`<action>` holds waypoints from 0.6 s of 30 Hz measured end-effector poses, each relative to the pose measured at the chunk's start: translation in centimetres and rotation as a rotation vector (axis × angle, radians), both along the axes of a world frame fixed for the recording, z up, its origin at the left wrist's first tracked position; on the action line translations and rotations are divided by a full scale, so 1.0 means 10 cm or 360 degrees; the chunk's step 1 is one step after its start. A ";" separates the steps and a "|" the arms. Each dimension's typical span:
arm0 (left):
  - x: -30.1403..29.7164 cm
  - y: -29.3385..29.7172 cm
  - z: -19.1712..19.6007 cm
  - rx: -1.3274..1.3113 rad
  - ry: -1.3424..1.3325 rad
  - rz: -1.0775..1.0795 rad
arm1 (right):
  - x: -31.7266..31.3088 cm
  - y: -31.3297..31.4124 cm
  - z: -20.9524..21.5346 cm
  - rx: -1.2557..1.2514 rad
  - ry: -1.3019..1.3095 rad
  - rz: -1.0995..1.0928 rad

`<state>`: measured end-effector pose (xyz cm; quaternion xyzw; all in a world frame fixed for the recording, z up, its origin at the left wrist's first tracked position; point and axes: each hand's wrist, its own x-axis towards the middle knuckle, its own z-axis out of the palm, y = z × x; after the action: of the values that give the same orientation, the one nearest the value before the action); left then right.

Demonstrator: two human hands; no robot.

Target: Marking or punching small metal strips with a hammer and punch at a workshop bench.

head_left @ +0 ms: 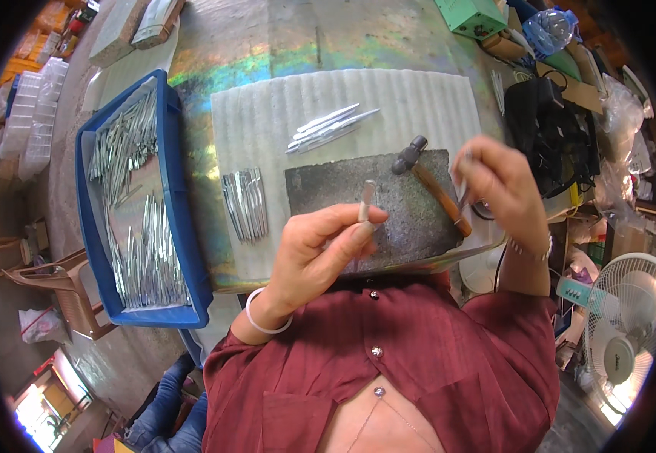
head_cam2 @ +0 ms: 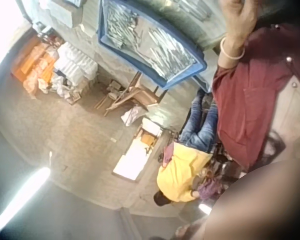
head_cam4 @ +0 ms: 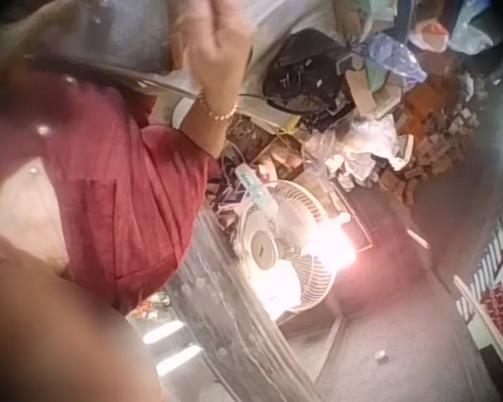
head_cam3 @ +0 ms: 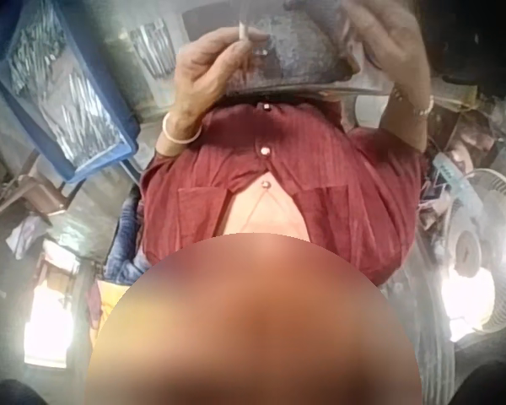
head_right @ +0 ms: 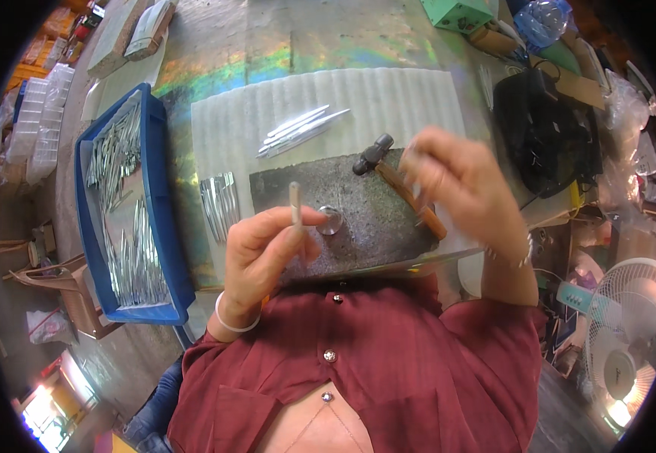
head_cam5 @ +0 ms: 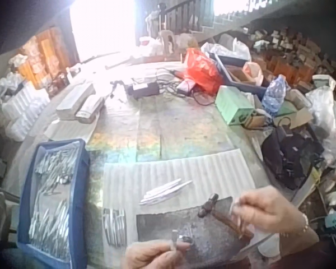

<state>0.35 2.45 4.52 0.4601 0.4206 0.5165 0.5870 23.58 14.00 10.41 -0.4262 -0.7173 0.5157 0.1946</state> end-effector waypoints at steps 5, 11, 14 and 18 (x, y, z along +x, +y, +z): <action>0.10 0.03 -0.10 0.0334 0.0217 -0.0031 | -0.37 -0.54 0.02 -0.0418 0.0292 -0.0045; 0.11 -0.08 0.00 0.0024 -0.0234 0.0178 | -0.60 -0.61 -0.25 0.0300 0.0525 -0.0072; 0.08 -0.11 0.02 0.0111 -0.0099 0.0157 | -0.62 -0.59 -0.23 0.0700 0.0472 0.0046; 0.09 -0.12 0.00 0.0122 -0.0089 0.0106 | -0.62 -0.61 -0.20 0.0730 0.0399 0.0007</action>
<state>1.25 1.23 4.52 0.4534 0.3990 0.5643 0.5629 17.37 7.85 8.45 -0.3022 -0.7866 0.3887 0.3726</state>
